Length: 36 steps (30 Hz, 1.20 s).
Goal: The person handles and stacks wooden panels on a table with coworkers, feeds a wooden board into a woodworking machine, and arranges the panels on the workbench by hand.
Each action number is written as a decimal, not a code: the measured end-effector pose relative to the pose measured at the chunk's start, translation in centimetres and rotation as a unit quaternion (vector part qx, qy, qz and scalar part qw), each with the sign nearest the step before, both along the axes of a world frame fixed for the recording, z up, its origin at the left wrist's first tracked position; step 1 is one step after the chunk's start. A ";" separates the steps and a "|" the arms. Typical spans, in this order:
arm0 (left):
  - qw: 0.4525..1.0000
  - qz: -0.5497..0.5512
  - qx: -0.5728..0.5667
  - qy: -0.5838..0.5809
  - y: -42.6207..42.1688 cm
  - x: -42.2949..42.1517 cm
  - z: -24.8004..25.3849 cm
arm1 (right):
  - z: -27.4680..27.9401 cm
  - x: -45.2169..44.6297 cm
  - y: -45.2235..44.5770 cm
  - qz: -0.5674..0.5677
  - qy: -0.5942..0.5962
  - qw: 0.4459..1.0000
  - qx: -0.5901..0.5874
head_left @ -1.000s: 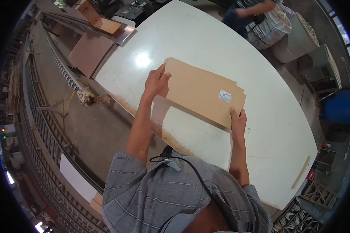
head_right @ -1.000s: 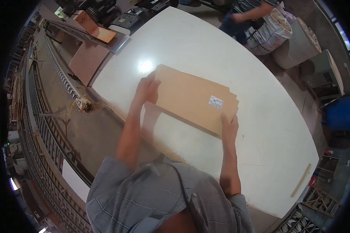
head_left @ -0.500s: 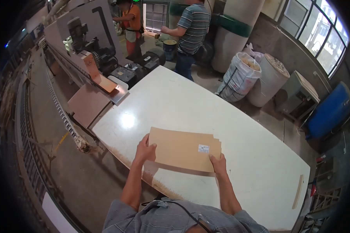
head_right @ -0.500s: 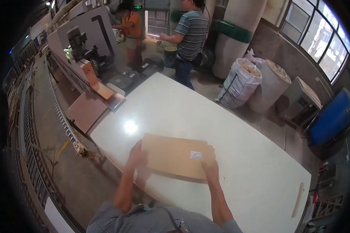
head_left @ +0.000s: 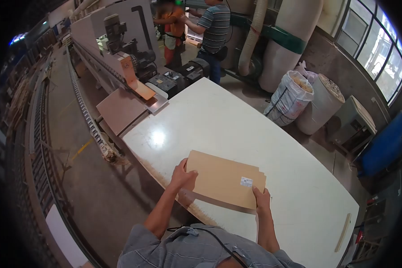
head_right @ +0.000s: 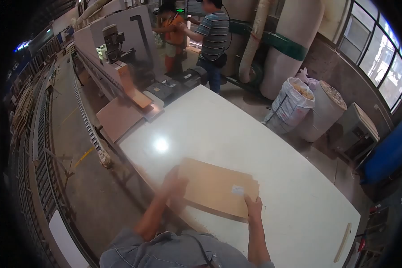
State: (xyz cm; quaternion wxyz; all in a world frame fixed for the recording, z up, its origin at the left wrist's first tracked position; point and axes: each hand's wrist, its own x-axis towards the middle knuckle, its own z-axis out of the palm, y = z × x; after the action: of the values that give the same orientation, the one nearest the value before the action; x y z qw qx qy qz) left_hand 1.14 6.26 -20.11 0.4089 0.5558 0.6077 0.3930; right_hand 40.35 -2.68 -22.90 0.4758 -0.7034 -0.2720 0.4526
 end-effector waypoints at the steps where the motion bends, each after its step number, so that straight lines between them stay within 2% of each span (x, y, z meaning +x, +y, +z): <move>1: 1.000 0.000 -0.010 0.000 -0.2 0.1 -0.6 | -0.1 0.0 -0.5 -0.009 0.005 1.000 0.002; 4: 1.000 -0.009 -0.007 -0.005 -0.5 0.0 -3.7 | -0.1 0.1 -2.1 -0.033 0.009 0.999 -0.005; 5: 1.000 -0.017 -0.001 -0.008 -0.8 0.2 -3.5 | -0.2 0.3 -2.8 -0.043 0.008 0.999 -0.010; 6: 0.999 -0.010 -0.014 0.051 -1.2 0.7 -2.8 | -0.4 0.5 -3.5 -0.047 0.013 0.999 -0.008; 12: 0.998 -0.044 -0.025 0.029 -1.8 2.6 -3.6 | 0.5 1.1 -6.9 -0.097 0.036 0.995 -0.014; 17: 0.995 -0.077 -0.011 0.060 -2.2 4.6 -3.2 | 1.5 1.2 -9.7 -0.135 0.013 0.990 -0.028; 25: 0.985 -0.144 -0.001 0.099 -2.4 9.0 -1.6 | 0.9 2.5 -15.0 -0.204 0.020 0.979 -0.002; 30: 0.977 -0.195 -0.021 0.081 -1.1 11.8 -2.7 | 0.1 3.8 -16.7 -0.233 0.035 0.972 0.006; 36: 0.981 -0.165 -0.005 0.105 -0.2 13.8 -3.1 | -0.7 5.6 -16.9 -0.213 0.043 0.976 0.029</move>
State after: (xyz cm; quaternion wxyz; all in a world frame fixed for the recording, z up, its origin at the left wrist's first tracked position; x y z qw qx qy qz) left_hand 14.89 6.05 -23.23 0.4046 0.6847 0.5492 0.2566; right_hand 45.92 -19.62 -23.64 0.5930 -0.7108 -0.1082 0.3625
